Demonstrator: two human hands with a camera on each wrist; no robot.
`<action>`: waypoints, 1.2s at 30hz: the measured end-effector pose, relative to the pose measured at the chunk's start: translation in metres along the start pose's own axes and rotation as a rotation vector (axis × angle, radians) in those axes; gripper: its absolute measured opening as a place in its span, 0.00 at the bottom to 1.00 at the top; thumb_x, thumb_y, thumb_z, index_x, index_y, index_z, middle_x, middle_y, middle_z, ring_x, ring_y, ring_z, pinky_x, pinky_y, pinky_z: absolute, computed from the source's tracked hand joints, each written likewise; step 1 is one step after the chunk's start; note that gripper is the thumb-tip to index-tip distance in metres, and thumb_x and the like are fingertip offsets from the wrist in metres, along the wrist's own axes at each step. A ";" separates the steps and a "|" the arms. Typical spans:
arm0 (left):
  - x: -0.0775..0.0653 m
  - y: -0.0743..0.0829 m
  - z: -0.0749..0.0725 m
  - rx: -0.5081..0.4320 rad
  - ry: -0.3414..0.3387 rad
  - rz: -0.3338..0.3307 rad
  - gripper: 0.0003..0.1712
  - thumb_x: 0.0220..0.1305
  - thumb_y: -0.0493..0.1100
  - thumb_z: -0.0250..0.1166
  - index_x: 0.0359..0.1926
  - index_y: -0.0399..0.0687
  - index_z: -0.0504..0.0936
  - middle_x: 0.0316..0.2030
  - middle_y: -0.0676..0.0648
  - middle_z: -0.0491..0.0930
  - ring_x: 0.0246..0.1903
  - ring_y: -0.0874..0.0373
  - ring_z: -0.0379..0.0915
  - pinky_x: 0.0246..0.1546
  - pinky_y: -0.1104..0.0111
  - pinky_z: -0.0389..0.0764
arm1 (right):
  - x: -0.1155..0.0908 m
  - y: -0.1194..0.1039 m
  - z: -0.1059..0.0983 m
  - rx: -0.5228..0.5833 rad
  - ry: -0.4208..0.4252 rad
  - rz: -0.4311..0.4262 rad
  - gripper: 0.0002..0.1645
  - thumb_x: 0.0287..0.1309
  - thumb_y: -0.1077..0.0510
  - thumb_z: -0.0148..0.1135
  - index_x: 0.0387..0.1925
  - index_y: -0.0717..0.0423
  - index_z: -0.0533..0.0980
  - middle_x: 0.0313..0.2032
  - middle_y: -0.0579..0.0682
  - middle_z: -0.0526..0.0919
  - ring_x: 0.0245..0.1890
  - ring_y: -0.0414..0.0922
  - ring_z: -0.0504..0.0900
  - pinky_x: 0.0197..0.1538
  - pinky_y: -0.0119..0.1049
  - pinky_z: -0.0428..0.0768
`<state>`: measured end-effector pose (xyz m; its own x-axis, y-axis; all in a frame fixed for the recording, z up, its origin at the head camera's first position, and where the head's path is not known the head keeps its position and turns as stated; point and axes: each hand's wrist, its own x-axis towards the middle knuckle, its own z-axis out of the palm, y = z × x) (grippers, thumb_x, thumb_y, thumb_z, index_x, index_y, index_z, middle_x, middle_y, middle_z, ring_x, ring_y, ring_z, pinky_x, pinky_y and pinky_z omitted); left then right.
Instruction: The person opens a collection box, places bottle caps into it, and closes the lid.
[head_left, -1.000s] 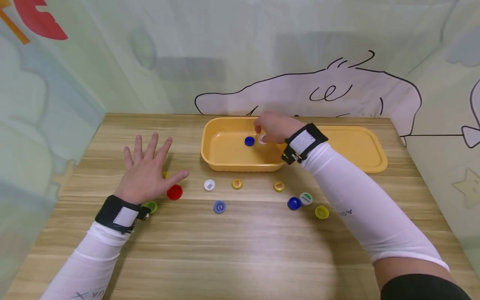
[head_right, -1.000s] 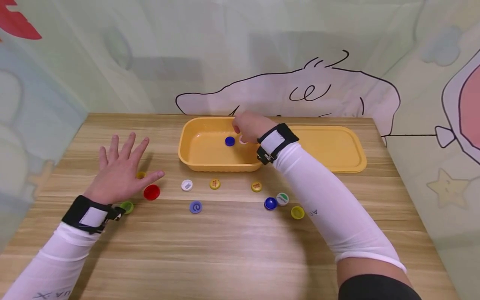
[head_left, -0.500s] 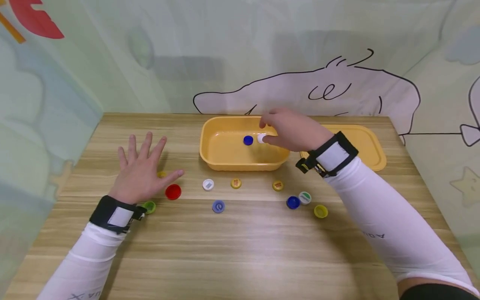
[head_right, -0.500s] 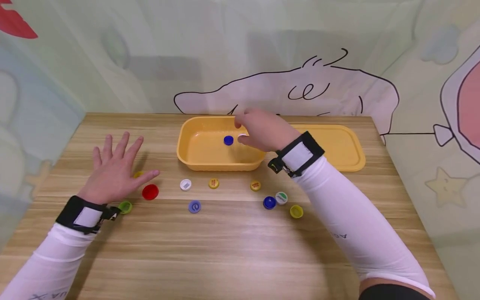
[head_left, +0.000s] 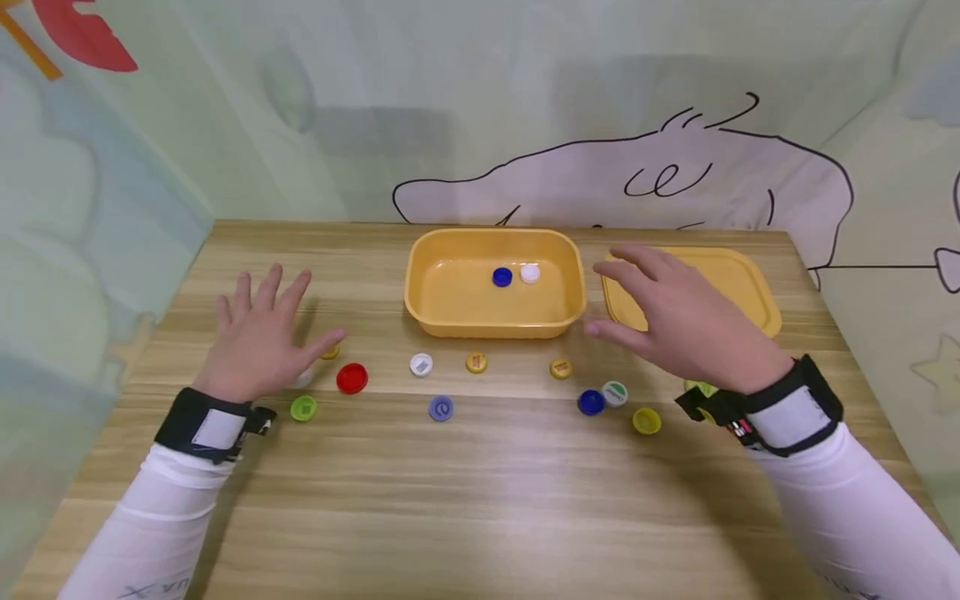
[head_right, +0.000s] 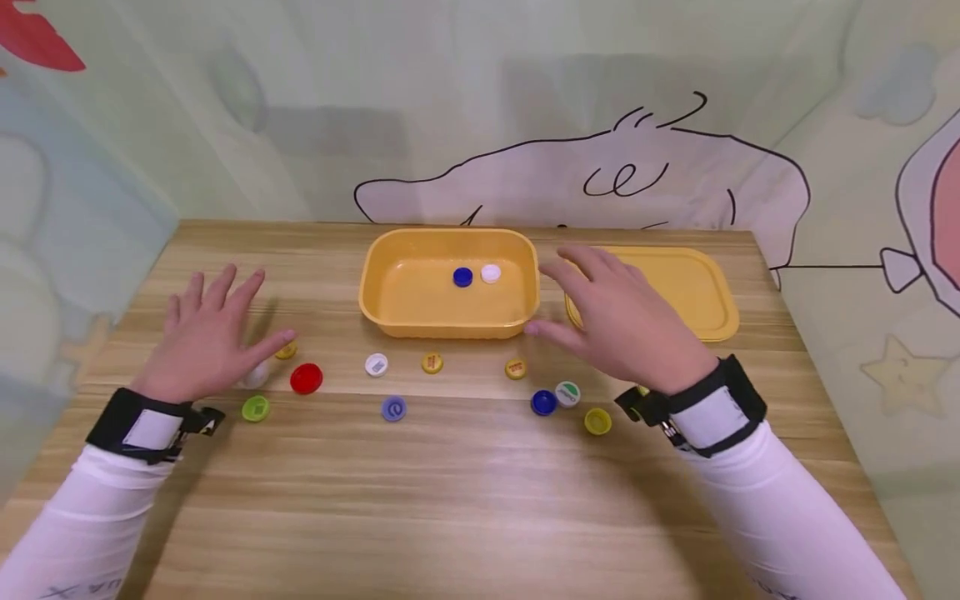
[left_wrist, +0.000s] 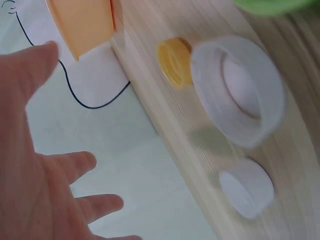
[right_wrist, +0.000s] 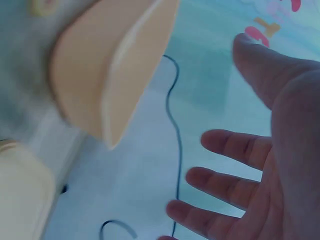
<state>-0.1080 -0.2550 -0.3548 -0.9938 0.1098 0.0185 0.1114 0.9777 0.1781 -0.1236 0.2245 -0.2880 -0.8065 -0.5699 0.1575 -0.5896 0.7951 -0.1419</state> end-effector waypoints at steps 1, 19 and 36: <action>-0.001 -0.002 -0.001 -0.011 -0.001 -0.002 0.57 0.59 0.77 0.52 0.77 0.47 0.50 0.73 0.28 0.43 0.68 0.21 0.28 0.59 0.27 0.34 | -0.007 0.002 0.002 -0.006 0.009 0.002 0.47 0.58 0.30 0.61 0.68 0.55 0.66 0.68 0.62 0.63 0.66 0.63 0.63 0.62 0.64 0.64; -0.006 -0.004 0.017 -0.024 -0.017 0.138 0.40 0.54 0.53 0.74 0.62 0.35 0.74 0.54 0.31 0.75 0.53 0.34 0.71 0.53 0.42 0.70 | -0.074 0.012 0.060 -0.089 -0.076 0.165 0.57 0.55 0.21 0.52 0.78 0.37 0.43 0.77 0.51 0.36 0.74 0.55 0.26 0.68 0.67 0.35; 0.001 0.009 0.022 -0.107 -0.110 0.147 0.19 0.61 0.39 0.70 0.51 0.36 0.81 0.43 0.39 0.78 0.40 0.46 0.75 0.46 0.51 0.78 | -0.087 0.012 0.081 -0.092 -0.081 0.166 0.58 0.55 0.20 0.51 0.78 0.39 0.44 0.77 0.53 0.37 0.74 0.56 0.26 0.68 0.66 0.32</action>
<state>-0.1084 -0.2422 -0.3746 -0.9600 0.2745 -0.0550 0.2484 0.9259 0.2846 -0.0644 0.2665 -0.3826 -0.8952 -0.4416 0.0597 -0.4450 0.8929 -0.0690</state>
